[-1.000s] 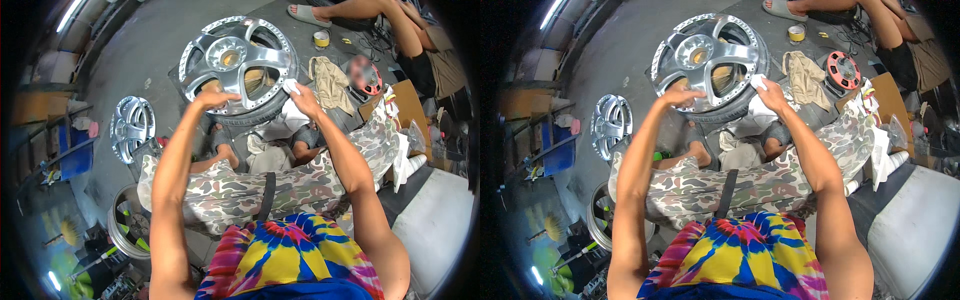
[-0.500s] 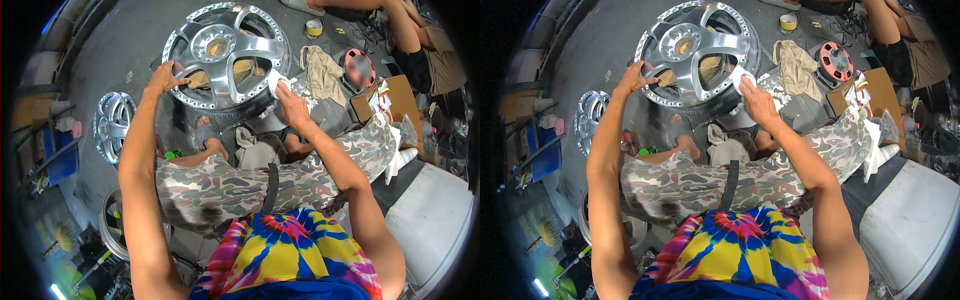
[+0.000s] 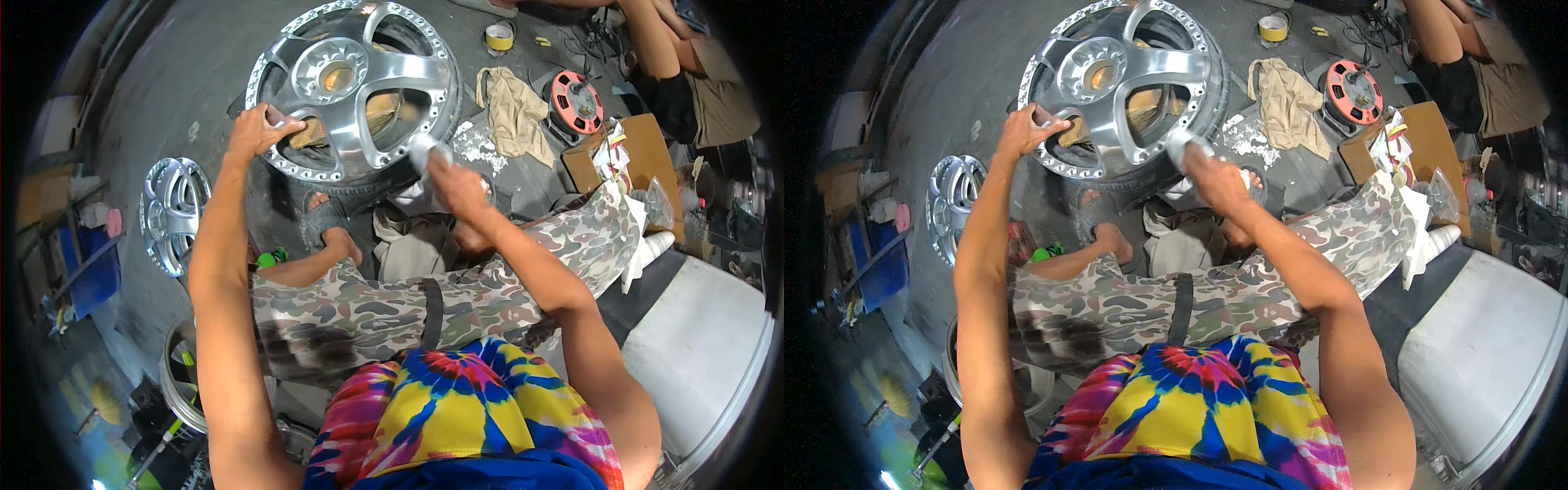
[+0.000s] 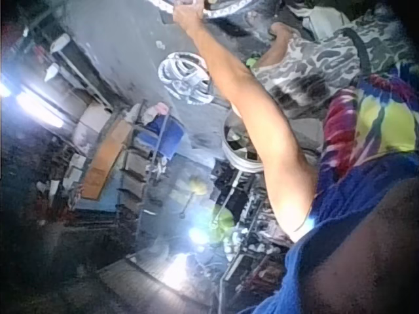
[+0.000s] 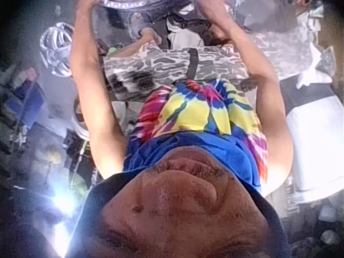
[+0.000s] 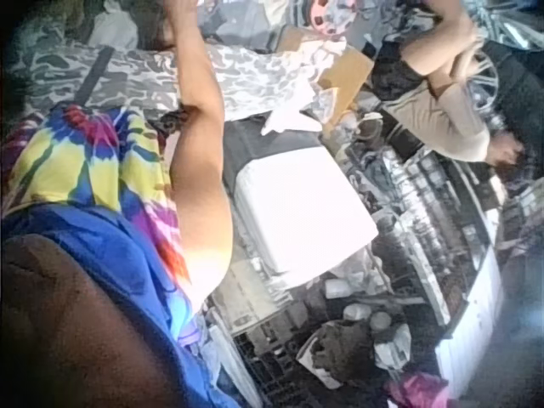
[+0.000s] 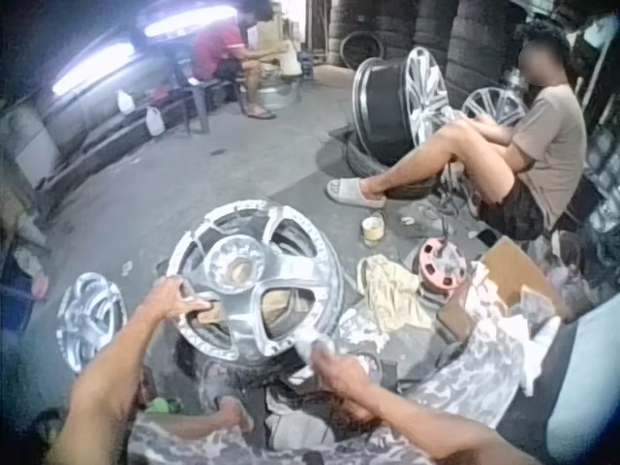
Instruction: The person sits on the floor and wipes a silver wheel rim with a white cloth. They apply liquid from a green bottle onto the cloth and continue wiping the rim surface, including the spokes and center hub, while another person works on a different rim nearby.
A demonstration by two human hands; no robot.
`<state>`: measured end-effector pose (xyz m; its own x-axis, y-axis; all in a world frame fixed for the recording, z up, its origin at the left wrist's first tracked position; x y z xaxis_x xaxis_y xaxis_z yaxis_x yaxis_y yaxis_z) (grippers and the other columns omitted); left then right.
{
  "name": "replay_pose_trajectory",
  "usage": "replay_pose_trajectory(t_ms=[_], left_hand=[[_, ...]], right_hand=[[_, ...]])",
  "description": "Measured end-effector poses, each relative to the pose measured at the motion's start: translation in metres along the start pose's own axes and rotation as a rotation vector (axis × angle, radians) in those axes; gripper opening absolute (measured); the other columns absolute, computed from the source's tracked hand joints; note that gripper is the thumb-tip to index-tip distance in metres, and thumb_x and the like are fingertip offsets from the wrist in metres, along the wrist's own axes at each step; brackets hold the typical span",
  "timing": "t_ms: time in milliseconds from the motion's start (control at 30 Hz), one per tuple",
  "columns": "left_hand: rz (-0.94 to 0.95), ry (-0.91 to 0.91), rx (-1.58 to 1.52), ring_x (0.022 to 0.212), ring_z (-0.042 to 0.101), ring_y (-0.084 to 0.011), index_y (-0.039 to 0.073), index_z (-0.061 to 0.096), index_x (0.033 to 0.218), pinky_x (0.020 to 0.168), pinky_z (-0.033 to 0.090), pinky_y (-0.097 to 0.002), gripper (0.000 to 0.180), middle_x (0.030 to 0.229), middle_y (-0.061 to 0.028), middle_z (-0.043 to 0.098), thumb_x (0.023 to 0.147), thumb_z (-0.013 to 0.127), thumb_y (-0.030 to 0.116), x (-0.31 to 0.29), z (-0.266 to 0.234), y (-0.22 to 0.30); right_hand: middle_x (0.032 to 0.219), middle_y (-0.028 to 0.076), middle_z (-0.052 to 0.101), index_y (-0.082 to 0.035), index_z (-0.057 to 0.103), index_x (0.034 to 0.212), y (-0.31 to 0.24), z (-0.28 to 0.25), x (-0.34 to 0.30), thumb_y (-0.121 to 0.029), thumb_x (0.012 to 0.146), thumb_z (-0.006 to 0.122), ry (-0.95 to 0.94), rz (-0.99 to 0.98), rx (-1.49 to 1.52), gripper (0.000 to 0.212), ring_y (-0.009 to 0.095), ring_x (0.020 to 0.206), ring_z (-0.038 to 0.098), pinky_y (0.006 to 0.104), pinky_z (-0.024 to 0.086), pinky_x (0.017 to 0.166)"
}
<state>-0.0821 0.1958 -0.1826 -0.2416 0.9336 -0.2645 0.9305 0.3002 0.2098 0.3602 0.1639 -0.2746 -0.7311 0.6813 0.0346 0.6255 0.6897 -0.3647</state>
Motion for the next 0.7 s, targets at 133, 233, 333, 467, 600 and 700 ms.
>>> replay_pose_trajectory(t_ms=[133,233,333,467,600,700], left_hand=[[-0.112,0.056,-0.035,0.103,0.075,-0.0338,0.006,0.08,0.101,0.096,0.057,-0.043,0.084,0.103,-0.019,0.079,0.066,0.08,0.082,-0.022,0.015,0.02],[-0.255,-0.033,-0.043,0.106,0.076,-0.0343,0.016,0.085,0.108,0.099,0.057,-0.043,0.079,0.108,-0.0175,0.08,0.069,0.075,0.084,-0.042,0.021,0.066],[-0.414,0.025,-0.05,0.109,0.075,-0.0368,0.006,0.084,0.107,0.099,0.058,-0.0446,0.085,0.113,-0.022,0.078,0.071,0.075,0.083,-0.051,0.042,0.097],[-0.4,-0.095,-0.14,0.12,0.07,-0.0401,0.0,0.08,0.112,0.103,0.055,-0.046,0.093,0.121,-0.029,0.074,0.071,0.074,0.083,-0.049,0.063,0.099],[-0.411,-0.148,-0.163,0.122,0.069,-0.0402,-0.006,0.075,0.121,0.106,0.053,-0.0448,0.108,0.128,-0.0288,0.071,0.066,0.075,0.087,-0.05,0.055,0.118],[-0.421,-0.125,-0.172,0.115,0.072,-0.0363,-0.008,0.076,0.118,0.099,0.057,-0.0429,0.111,0.123,-0.0264,0.073,0.065,0.074,0.09,-0.047,0.056,0.114]], right_hand=[[0.147,0.017,0.06,-0.009,0.056,0.132,0.036,-0.034,0.032,-0.006,0.094,0.058,0.322,0.09,0.051,0.038,0.045,0.088,0.071,0.0503,0.061,0.075],[0.149,0.02,0.057,-0.007,0.056,0.136,0.045,-0.036,0.039,-0.005,0.091,0.062,0.304,0.14,0.052,0.046,0.046,0.099,0.07,0.052,0.06,0.082],[0.152,0.02,0.055,-0.006,0.057,0.134,0.033,-0.021,0.033,-0.006,0.092,0.062,0.297,0.131,0.08,0.043,0.047,0.098,0.07,0.052,0.06,0.081],[0.152,0.02,0.055,-0.005,0.057,0.131,0.003,-0.009,0.027,-0.007,0.093,0.061,0.25,0.123,0.154,0.038,0.047,0.096,0.07,0.0521,0.06,0.08],[0.151,0.016,0.058,-0.008,0.056,0.136,-0.016,0.026,0.014,-0.011,0.094,0.06,0.286,-0.082,0.094,0.042,0.031,0.078,0.073,0.0461,0.061,0.068],[0.151,0.013,0.059,-0.01,0.056,0.139,-0.039,0.034,0.014,-0.008,0.088,0.062,0.187,-0.259,0.164,0.051,0.032,0.079,0.073,0.0448,0.061,0.068]])
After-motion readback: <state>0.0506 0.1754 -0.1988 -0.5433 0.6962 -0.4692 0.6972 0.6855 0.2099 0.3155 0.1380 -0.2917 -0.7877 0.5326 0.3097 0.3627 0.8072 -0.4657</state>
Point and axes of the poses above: each hand's wrist, its own x-axis towards the middle knuckle, its own z-axis out of the palm, y = z × x, the point moved 1 cm from there along x, towards the middle knuckle
